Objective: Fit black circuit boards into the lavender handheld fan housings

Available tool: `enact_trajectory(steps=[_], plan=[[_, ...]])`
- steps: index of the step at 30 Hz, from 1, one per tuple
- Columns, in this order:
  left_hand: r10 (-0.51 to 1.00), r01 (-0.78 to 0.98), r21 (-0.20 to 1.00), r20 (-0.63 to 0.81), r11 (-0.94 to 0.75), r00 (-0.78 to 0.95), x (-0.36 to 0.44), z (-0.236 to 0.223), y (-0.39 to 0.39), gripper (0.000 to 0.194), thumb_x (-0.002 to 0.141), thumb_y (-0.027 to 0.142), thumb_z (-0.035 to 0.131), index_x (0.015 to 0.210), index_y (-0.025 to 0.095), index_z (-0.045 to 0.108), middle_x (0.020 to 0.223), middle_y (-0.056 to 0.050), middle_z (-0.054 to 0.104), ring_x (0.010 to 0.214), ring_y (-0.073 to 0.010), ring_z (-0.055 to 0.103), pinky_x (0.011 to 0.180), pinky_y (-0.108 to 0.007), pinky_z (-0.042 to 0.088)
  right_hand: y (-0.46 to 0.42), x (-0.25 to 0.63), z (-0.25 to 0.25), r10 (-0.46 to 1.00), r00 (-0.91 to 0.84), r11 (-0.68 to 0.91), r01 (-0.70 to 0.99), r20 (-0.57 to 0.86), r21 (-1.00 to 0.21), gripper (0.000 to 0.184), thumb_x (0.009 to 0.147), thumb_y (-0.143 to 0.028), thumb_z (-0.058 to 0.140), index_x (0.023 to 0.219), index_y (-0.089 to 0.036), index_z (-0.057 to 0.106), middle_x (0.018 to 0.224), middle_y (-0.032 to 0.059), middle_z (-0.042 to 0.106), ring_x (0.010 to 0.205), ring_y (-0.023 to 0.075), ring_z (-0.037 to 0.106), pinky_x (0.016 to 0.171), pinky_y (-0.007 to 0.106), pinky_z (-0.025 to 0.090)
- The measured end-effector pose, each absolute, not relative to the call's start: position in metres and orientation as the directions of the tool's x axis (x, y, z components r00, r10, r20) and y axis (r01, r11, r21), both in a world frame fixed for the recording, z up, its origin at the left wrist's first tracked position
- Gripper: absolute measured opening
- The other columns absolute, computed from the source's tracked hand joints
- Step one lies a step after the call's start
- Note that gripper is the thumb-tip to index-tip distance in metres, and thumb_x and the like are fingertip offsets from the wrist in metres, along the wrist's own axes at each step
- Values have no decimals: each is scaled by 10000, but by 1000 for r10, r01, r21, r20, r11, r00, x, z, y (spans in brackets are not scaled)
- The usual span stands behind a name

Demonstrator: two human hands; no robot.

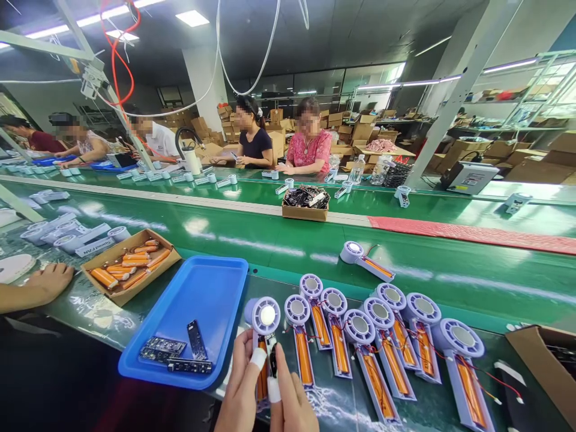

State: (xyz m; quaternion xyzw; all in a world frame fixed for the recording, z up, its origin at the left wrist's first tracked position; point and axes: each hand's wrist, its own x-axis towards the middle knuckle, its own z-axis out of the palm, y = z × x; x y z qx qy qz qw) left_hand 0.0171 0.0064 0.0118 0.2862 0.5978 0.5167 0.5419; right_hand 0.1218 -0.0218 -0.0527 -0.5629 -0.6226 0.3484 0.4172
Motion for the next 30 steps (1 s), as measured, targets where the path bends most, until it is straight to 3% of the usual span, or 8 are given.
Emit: enact_trajectory(steps=[5,8,13,16,20,23,26,30], plan=[[885,-52,950,-307,308,-351,28,17,2,549,866,501,485,1313,202,376,1357,-130,567,1235,-279,526,963,-324,397,-22,108,-65,964,-102,243,705,244,-667,673,947,-99,314,1551,-354,162,1014,89,695,677,241,715,504,301,584],[875,-57,942,-329,331,-356,29,19,3,491,883,509,438,1276,216,404,1351,-119,566,1285,-275,482,997,-344,350,-19,105,-61,931,-184,333,782,314,-528,825,893,-32,298,1544,-352,-96,926,52,689,509,198,668,425,279,559],[878,-184,928,-367,324,-308,16,8,6,430,873,477,477,1220,225,455,1325,-100,573,1309,-258,448,1044,-343,313,-16,109,-53,904,-288,383,874,315,-300,1015,768,-34,446,1529,-275,-180,675,-34,658,385,208,619,324,269,509],[888,-187,924,-374,333,-268,8,0,7,425,867,487,520,1199,229,462,1304,-99,589,1268,-244,491,1030,-327,338,-15,107,-53,886,-324,409,883,332,-230,1045,711,-48,462,1540,-226,-148,656,-22,651,485,257,663,365,309,545],[887,-193,898,-428,395,-176,4,1,5,437,897,534,454,1198,219,478,1186,-117,673,1099,-247,630,938,-338,441,-12,100,-56,879,-278,414,848,386,-332,964,744,-24,380,1546,-196,-126,927,84,722,686,244,724,476,269,582],[933,189,915,-338,356,-122,-1,13,3,342,942,405,396,1187,231,558,1234,-109,672,1162,-236,608,949,-319,429,-6,103,-62,896,-240,375,860,374,-347,864,833,-43,332,1545,-180,-139,957,115,727,689,245,728,494,280,586],[959,675,691,-268,260,-95,-16,32,6,310,939,262,355,944,249,664,993,-70,749,947,-231,681,782,-299,453,2,109,-69,861,-282,419,865,423,-277,811,875,-94,348,1558,-182,-82,976,121,733,775,282,732,596,354,619],[937,834,428,-166,349,-307,-66,52,16,415,951,223,229,978,136,634,940,-189,684,891,-332,631,775,-422,411,7,112,-79,795,-362,490,856,487,-163,859,842,-79,401,1560,-159,-65,1242,144,665,1107,357,647,846,479,592]])
